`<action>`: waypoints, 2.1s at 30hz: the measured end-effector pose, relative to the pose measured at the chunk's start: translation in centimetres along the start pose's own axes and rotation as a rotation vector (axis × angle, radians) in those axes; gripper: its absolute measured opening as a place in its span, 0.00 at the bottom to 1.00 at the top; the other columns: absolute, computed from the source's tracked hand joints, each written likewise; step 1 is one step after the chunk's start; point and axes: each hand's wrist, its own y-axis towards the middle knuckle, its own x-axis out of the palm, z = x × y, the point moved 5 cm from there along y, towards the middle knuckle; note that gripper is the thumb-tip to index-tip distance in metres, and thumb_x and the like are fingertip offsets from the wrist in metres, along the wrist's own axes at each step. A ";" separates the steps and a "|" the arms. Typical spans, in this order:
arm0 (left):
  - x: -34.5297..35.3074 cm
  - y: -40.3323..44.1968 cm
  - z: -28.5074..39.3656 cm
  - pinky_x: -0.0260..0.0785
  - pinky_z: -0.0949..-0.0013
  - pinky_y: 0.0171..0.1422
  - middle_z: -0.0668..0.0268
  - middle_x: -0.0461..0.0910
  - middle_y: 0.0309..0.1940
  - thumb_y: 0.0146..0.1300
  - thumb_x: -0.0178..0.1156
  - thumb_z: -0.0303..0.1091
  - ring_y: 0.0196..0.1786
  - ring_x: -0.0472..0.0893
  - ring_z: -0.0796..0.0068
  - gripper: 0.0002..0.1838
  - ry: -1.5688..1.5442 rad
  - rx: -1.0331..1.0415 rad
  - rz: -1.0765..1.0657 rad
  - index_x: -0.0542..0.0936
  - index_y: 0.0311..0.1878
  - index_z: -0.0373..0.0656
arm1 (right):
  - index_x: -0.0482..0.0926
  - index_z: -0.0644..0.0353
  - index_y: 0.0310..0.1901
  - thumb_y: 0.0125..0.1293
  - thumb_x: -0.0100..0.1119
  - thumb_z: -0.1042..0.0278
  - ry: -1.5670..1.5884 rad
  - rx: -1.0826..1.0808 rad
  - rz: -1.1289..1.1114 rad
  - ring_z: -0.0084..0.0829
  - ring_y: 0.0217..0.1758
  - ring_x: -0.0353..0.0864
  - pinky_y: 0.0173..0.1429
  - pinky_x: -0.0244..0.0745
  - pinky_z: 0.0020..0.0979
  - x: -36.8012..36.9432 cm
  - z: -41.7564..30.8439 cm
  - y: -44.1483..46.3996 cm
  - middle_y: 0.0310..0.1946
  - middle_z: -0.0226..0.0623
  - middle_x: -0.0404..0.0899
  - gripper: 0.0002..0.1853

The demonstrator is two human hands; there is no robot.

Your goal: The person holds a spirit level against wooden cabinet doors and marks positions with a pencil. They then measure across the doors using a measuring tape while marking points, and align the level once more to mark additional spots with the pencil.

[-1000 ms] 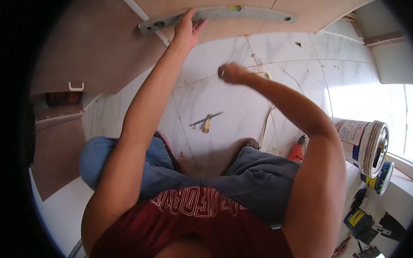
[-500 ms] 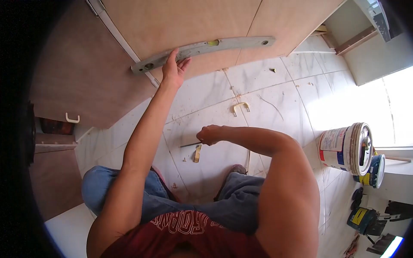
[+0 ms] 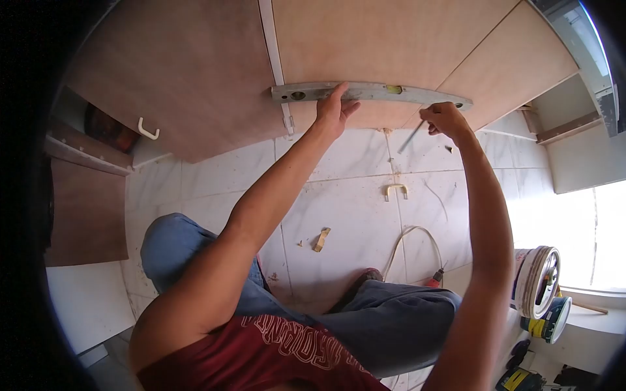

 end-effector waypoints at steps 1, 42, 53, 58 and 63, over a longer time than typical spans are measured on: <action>0.2 -0.1 0.0 0.83 0.64 0.42 0.59 0.76 0.50 0.62 0.67 0.37 0.36 0.81 0.65 0.23 0.001 -0.007 -0.003 0.72 0.57 0.40 | 0.81 0.68 0.41 0.68 0.57 0.59 -0.026 0.039 0.050 0.28 0.30 0.82 0.37 0.82 0.30 -0.7 1.2 0.8 0.27 0.35 0.79 0.17; 1.1 -1.1 1.4 0.77 0.53 0.56 0.53 0.74 0.51 0.66 0.62 0.51 0.47 0.81 0.56 0.28 0.043 -0.056 0.004 0.67 0.60 0.45 | 0.76 0.64 0.51 0.62 0.63 0.38 0.928 0.100 0.448 0.33 0.29 0.84 0.21 0.64 0.27 4.1 5.9 9.5 0.34 0.43 0.82 0.32; 0.9 -0.9 1.3 0.80 0.54 0.50 0.53 0.75 0.49 0.64 0.64 0.50 0.45 0.81 0.56 0.29 0.021 -0.038 0.002 0.67 0.60 0.44 | 0.77 0.58 0.52 0.60 0.63 0.36 0.899 0.114 0.470 0.30 0.29 0.85 0.21 0.62 0.26 4.4 5.9 9.4 0.38 0.41 0.83 0.32; 0.7 -0.1 1.0 0.82 0.58 0.47 0.55 0.76 0.50 0.66 0.64 0.50 0.45 0.82 0.60 0.27 0.041 0.014 -0.018 0.69 0.59 0.44 | 0.77 0.51 0.54 0.61 0.61 0.35 0.885 0.060 0.446 0.28 0.30 0.84 0.23 0.62 0.26 4.5 6.4 9.6 0.34 0.37 0.83 0.30; 0.5 0.3 1.1 0.83 0.60 0.50 0.54 0.76 0.51 0.67 0.63 0.48 0.50 0.81 0.60 0.25 0.013 0.001 -0.082 0.70 0.58 0.43 | 0.80 0.54 0.48 0.56 0.64 0.39 0.934 0.005 0.441 0.29 0.27 0.84 0.24 0.62 0.28 4.9 6.2 8.9 0.35 0.38 0.83 0.28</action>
